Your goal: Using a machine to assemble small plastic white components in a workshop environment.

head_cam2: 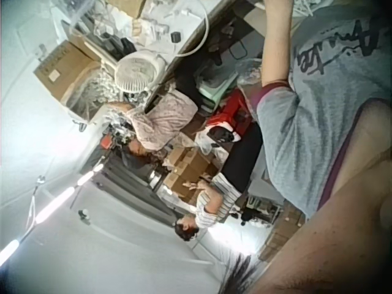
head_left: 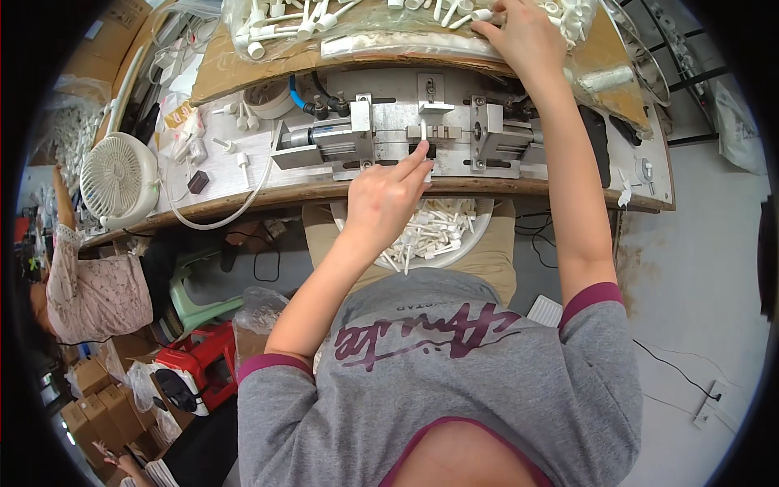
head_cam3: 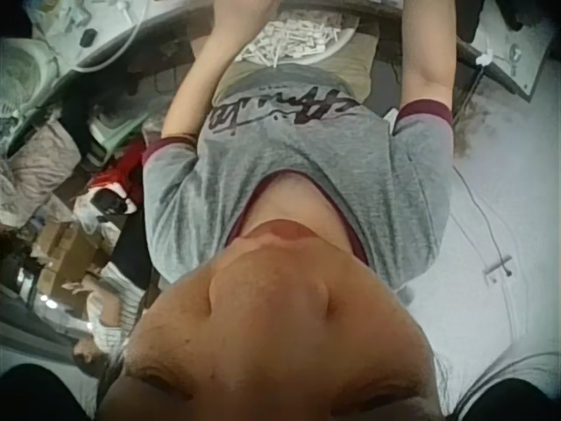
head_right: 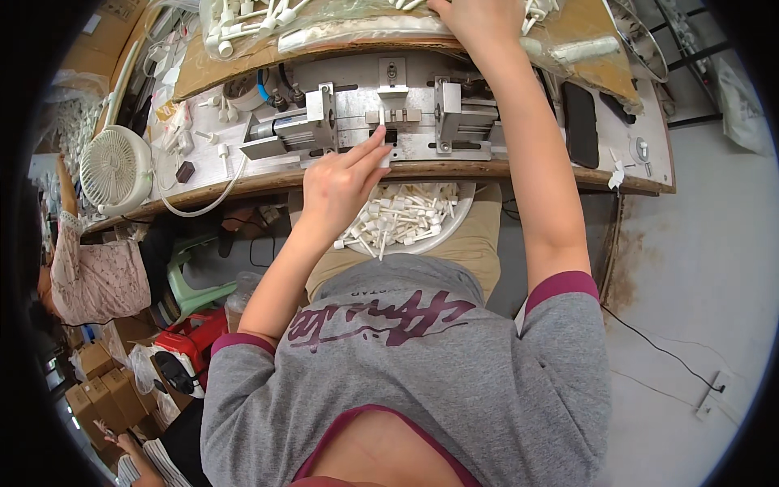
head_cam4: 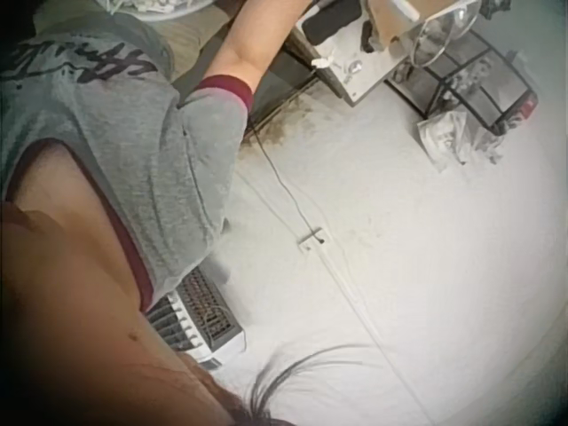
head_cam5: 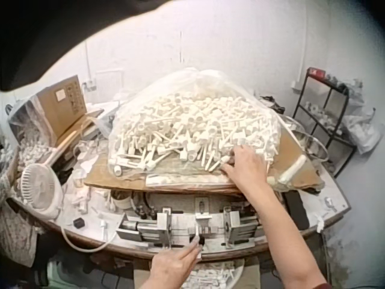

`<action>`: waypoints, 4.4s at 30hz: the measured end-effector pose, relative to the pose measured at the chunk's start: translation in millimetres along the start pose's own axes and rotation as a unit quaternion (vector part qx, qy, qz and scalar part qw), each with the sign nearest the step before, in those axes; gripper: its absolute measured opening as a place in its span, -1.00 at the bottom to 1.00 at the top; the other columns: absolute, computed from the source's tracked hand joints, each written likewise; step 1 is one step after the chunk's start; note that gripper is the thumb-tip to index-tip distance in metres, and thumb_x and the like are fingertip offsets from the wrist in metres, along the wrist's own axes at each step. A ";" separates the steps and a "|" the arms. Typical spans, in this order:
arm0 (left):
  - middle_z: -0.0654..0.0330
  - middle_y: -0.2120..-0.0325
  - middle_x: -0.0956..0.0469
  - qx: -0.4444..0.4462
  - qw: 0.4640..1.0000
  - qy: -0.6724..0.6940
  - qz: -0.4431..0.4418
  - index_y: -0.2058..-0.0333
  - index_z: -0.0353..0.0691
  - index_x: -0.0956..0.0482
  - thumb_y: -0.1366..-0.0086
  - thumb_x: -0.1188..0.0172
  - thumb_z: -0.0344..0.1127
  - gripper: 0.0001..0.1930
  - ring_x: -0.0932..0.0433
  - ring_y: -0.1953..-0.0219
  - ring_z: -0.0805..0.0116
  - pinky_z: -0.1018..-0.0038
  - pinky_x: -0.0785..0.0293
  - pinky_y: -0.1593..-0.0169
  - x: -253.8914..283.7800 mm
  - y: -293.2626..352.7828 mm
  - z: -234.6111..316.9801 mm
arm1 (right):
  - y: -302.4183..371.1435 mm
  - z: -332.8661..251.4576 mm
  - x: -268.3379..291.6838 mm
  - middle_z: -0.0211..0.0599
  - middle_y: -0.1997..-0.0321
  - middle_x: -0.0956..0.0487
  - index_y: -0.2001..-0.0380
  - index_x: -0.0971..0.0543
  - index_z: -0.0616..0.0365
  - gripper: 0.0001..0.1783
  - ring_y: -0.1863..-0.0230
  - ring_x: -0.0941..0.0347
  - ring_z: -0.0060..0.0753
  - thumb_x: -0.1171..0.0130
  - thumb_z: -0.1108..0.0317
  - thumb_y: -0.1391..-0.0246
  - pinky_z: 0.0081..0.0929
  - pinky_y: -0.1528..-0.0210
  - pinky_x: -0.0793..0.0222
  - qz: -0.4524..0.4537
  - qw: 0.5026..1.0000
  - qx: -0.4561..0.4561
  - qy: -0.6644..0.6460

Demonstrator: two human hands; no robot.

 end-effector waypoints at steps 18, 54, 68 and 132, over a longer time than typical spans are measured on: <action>0.21 0.33 -0.70 0.092 0.990 0.097 0.042 0.18 -0.10 -0.73 -0.18 -0.39 -0.28 -0.78 -0.63 0.40 0.42 0.48 -0.53 0.32 60.9 -57.9 -37.5 | 172.5 -49.6 40.5 -0.12 -0.12 -0.55 0.16 -0.55 0.23 -0.70 0.18 -0.61 -0.20 -0.32 0.49 0.01 -0.39 0.15 -0.54 0.002 0.932 0.245 -0.267; 0.29 0.04 -0.67 -0.037 0.999 -0.028 -0.017 0.24 -0.12 -0.71 -0.06 -0.43 -0.25 -0.74 -0.60 0.55 0.34 0.49 -0.52 0.42 -2.2 -3.2 -2.8 | -7.3 -62.1 -4.7 0.01 0.23 -0.51 0.32 -0.55 0.25 -0.86 0.08 -0.50 0.02 -0.11 0.47 -0.03 -0.16 0.05 -0.45 -0.022 0.943 0.332 -0.003; 0.27 0.06 -0.67 0.018 1.000 0.011 -0.007 0.13 -0.12 -0.69 -0.02 -0.48 -0.25 -0.61 -0.66 0.46 0.33 0.49 -0.57 0.36 3.6 -15.1 -8.7 | 10.6 -62.7 29.2 -0.10 0.29 -0.57 0.24 -0.60 0.19 -0.83 0.24 -0.57 -0.08 -0.22 0.43 -0.05 -0.27 0.22 -0.48 -0.059 0.942 0.220 -0.246; 0.34 0.03 -0.66 0.009 0.999 -0.038 0.004 0.26 -0.07 -0.72 0.05 -0.48 -0.19 -0.68 -0.58 0.58 0.32 0.49 -0.50 0.43 -11.6 -9.3 -6.8 | 40.8 -44.4 40.8 -0.11 0.53 -0.56 0.41 -0.54 0.34 -0.75 0.55 -0.41 0.03 -0.27 0.33 0.03 -0.32 0.39 -0.39 -0.091 0.931 0.066 -0.347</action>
Point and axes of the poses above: each hand's wrist, its own y-axis away from the middle knuckle, its own x-axis out of the back of the hand, z = x × y, the point moved 8 cm from there along -y, towards the middle knuckle
